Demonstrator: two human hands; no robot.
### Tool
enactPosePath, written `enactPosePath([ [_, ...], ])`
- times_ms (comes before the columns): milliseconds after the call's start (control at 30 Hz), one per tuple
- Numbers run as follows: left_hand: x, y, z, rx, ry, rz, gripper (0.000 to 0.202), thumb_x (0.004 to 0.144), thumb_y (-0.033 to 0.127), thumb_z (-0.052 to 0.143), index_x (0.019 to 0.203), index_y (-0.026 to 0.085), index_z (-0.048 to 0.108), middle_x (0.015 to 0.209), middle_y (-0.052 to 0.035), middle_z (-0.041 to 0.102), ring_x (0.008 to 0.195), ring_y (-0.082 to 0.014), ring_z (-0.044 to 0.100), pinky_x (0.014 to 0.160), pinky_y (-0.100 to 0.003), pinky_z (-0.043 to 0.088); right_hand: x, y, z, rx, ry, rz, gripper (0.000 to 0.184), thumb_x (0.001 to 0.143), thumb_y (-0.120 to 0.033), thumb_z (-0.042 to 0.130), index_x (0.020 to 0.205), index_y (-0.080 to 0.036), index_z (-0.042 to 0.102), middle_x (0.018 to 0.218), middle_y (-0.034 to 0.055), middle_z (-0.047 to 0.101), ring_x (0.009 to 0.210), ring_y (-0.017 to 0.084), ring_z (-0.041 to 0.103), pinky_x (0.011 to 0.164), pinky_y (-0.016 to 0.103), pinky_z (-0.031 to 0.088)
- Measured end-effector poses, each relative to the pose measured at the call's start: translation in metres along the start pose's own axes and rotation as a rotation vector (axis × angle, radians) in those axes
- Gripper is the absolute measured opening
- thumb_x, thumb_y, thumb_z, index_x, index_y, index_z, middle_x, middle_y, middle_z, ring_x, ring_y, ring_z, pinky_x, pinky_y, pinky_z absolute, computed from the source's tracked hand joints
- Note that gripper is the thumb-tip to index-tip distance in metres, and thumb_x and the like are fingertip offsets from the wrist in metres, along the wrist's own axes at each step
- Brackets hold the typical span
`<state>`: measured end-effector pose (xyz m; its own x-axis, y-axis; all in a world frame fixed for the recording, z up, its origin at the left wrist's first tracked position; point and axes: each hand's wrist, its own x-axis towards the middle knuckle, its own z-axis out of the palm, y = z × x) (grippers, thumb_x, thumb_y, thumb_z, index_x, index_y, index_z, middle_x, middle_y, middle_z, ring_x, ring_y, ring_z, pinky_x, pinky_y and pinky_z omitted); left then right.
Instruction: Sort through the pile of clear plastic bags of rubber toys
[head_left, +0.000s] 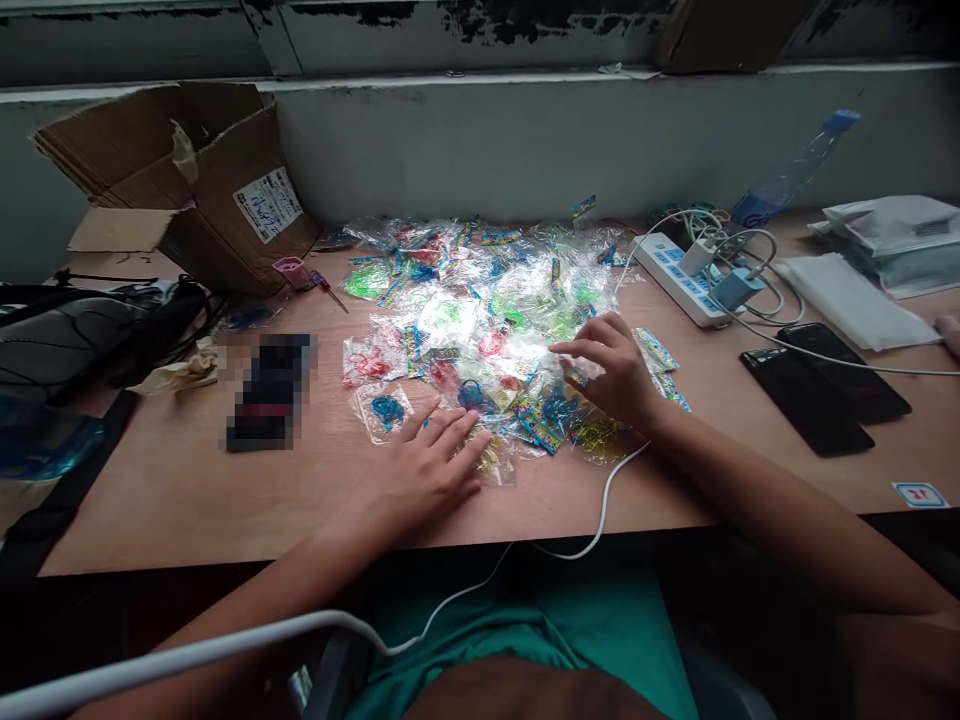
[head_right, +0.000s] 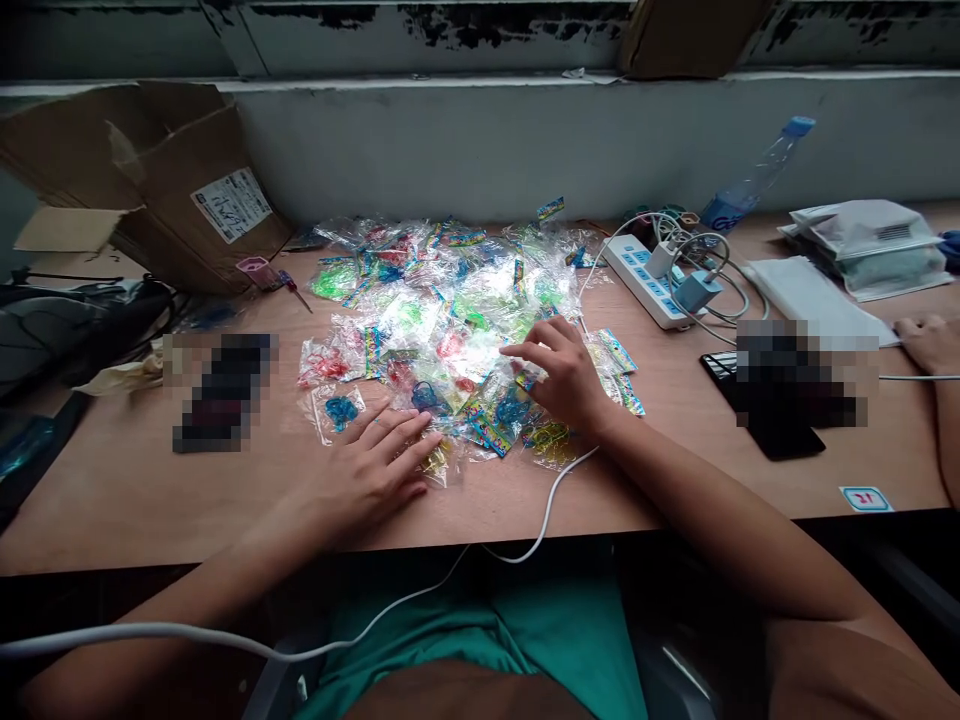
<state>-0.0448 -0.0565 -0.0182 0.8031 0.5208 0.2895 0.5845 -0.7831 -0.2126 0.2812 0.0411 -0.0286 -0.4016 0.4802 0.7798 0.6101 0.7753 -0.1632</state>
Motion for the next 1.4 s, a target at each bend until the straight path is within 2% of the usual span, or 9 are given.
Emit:
enactPosePath([
  [200, 0.038, -0.03, -0.003, 0.019, 0.155, 0.256, 0.018, 0.103, 0.013, 0.059, 0.115, 0.018, 0.072, 0.12, -0.007, 0.079, 0.099, -0.0199, 0.074, 0.083, -0.034, 0.052, 0.003, -0.007, -0.004, 0.115, -0.232, -0.027, 0.057, 0.094, -0.061, 0.07, 0.139, -0.026, 0.065, 0.099, 0.007, 0.066, 0.091, 0.027, 0.056, 0.086, 0.045, 0.048],
  [300, 0.059, -0.046, -0.007, -0.024, 0.277, 0.161, 0.012, 0.104, 0.018, 0.06, 0.105, 0.019, 0.072, 0.095, -0.0014, 0.08, 0.083, -0.0158, 0.071, 0.073, -0.031, 0.046, 0.006, -0.018, -0.01, 0.16, -0.241, -0.073, 0.07, 0.095, -0.069, 0.063, 0.15, -0.025, 0.057, 0.111, 0.0105, 0.067, 0.099, 0.029, 0.058, 0.091, 0.049, 0.05],
  [400, 0.074, -0.05, -0.008, -0.025, 0.414, 0.117, 0.011, 0.104, 0.023, 0.062, 0.098, 0.021, 0.071, 0.082, 0.0008, 0.077, 0.073, -0.0141, 0.066, 0.069, -0.031, 0.041, 0.007, -0.031, -0.009, 0.183, -0.218, -0.124, 0.073, 0.093, -0.056, 0.074, 0.154, -0.025, 0.052, 0.126, 0.0125, 0.07, 0.111, 0.03, 0.064, 0.096, 0.049, 0.052],
  [467, 0.078, -0.047, -0.006, -0.017, 0.492, 0.124, 0.007, 0.103, 0.022, 0.065, 0.099, 0.022, 0.071, 0.083, 0.0014, 0.078, 0.074, -0.0145, 0.066, 0.069, -0.032, 0.041, 0.007, -0.038, -0.004, 0.197, -0.19, -0.154, 0.058, 0.095, -0.04, 0.076, 0.148, -0.026, 0.057, 0.128, 0.0104, 0.074, 0.113, 0.027, 0.067, 0.095, 0.046, 0.053],
  [633, 0.072, -0.039, 0.0, -0.096, 0.548, 0.185, 0.013, 0.098, 0.018, 0.07, 0.109, 0.023, 0.07, 0.097, 0.0004, 0.081, 0.087, -0.0182, 0.069, 0.078, -0.034, 0.047, 0.004, -0.039, 0.004, 0.246, -0.083, -0.186, 0.023, 0.102, -0.018, 0.064, 0.121, -0.028, 0.074, 0.104, 0.0029, 0.082, 0.101, 0.022, 0.073, 0.085, 0.04, 0.056],
  [767, 0.066, -0.047, 0.001, -0.209, 0.581, 0.019, 0.019, 0.102, 0.025, 0.064, 0.121, 0.022, 0.07, 0.106, -0.0057, 0.08, 0.096, -0.0218, 0.069, 0.086, -0.038, 0.048, 0.006, -0.035, -0.001, 0.296, -0.01, -0.13, 0.025, 0.1, -0.015, 0.066, 0.121, -0.026, 0.076, 0.102, 0.0059, 0.083, 0.097, 0.022, 0.076, 0.082, 0.04, 0.06],
  [900, 0.065, -0.051, 0.003, -0.24, 0.603, -0.064, 0.01, 0.097, 0.02, 0.071, 0.105, 0.026, 0.072, 0.099, -0.0019, 0.079, 0.09, -0.0208, 0.066, 0.083, -0.038, 0.046, 0.008, -0.034, -0.005, 0.368, 0.014, -0.105, 0.027, 0.099, -0.018, 0.069, 0.123, -0.027, 0.076, 0.102, 0.0071, 0.084, 0.096, 0.024, 0.078, 0.079, 0.041, 0.063],
  [1167, 0.068, -0.034, 0.006, -0.431, 0.554, -0.019, 0.015, 0.101, 0.017, 0.065, 0.102, 0.028, 0.074, 0.091, 0.0009, 0.079, 0.087, -0.0168, 0.065, 0.082, -0.035, 0.046, 0.008, -0.034, -0.003, 0.361, -0.026, -0.081, 0.019, 0.1, -0.018, 0.067, 0.113, -0.029, 0.076, 0.103, 0.0036, 0.083, 0.096, 0.022, 0.076, 0.08, 0.042, 0.063],
  [1400, 0.069, -0.043, 0.009, -0.363, 0.609, 0.019, 0.011, 0.095, 0.017, 0.074, 0.09, 0.027, 0.072, 0.079, 0.0033, 0.076, 0.079, -0.017, 0.06, 0.078, -0.035, 0.043, 0.008, -0.027, -0.005, 0.281, 0.003, -0.049, 0.025, 0.099, -0.012, 0.064, 0.114, -0.028, 0.075, 0.101, 0.0041, 0.082, 0.09, 0.021, 0.07, 0.077, 0.04, 0.057],
])
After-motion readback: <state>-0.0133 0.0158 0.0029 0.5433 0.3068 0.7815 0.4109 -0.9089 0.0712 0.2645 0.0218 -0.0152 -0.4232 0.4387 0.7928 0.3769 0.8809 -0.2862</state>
